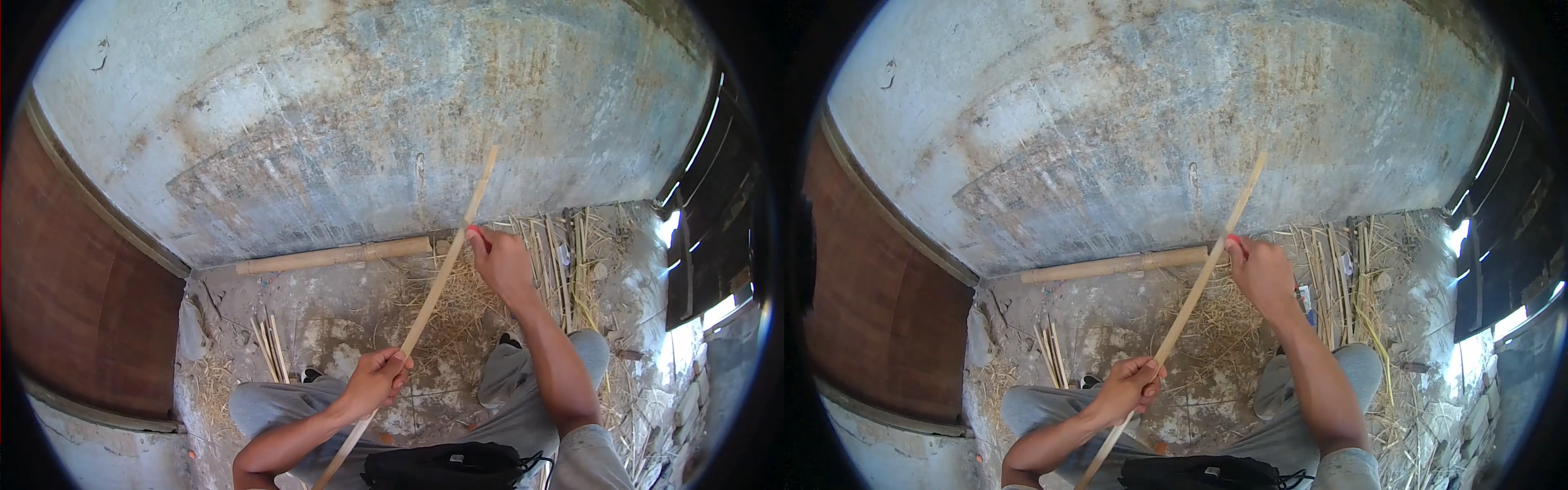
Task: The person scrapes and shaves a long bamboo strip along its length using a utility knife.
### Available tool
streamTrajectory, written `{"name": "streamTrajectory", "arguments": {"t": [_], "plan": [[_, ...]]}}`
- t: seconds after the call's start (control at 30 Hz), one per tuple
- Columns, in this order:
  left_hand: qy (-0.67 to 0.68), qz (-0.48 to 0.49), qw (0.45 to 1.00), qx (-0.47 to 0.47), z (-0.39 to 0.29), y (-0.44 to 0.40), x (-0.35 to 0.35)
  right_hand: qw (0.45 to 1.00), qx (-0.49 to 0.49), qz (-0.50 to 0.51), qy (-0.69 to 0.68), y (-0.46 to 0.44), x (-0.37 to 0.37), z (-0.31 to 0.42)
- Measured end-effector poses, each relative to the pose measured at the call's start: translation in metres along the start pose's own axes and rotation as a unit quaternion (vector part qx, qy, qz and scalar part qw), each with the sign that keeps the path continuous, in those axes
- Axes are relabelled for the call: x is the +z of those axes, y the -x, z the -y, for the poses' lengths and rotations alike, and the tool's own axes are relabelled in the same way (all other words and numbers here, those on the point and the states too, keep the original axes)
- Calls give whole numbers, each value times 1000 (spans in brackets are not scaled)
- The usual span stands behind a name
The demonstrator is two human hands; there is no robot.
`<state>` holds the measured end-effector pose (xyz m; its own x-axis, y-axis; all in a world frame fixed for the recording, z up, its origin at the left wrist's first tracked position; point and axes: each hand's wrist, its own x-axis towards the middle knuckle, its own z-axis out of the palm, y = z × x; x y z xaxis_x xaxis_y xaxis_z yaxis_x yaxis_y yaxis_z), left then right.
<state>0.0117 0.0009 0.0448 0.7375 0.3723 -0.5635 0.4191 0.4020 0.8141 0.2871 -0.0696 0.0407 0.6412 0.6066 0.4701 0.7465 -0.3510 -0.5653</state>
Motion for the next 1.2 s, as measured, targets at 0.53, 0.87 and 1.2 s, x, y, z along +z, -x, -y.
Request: {"name": "streamTrajectory", "arguments": {"t": [0.53, 0.87, 1.2], "plan": [[150, 24, 985, -86, -12, -25, -15, 963, -91, 170, -190, 63, 16, 43], [173, 53, 982, -61, -8, -22, -13, 969, -122, 150, -153, 62, 14, 49], [136, 35, 988, -60, -13, -10, -5, 977, -152, 86, -125, 56, 15, 45]]}}
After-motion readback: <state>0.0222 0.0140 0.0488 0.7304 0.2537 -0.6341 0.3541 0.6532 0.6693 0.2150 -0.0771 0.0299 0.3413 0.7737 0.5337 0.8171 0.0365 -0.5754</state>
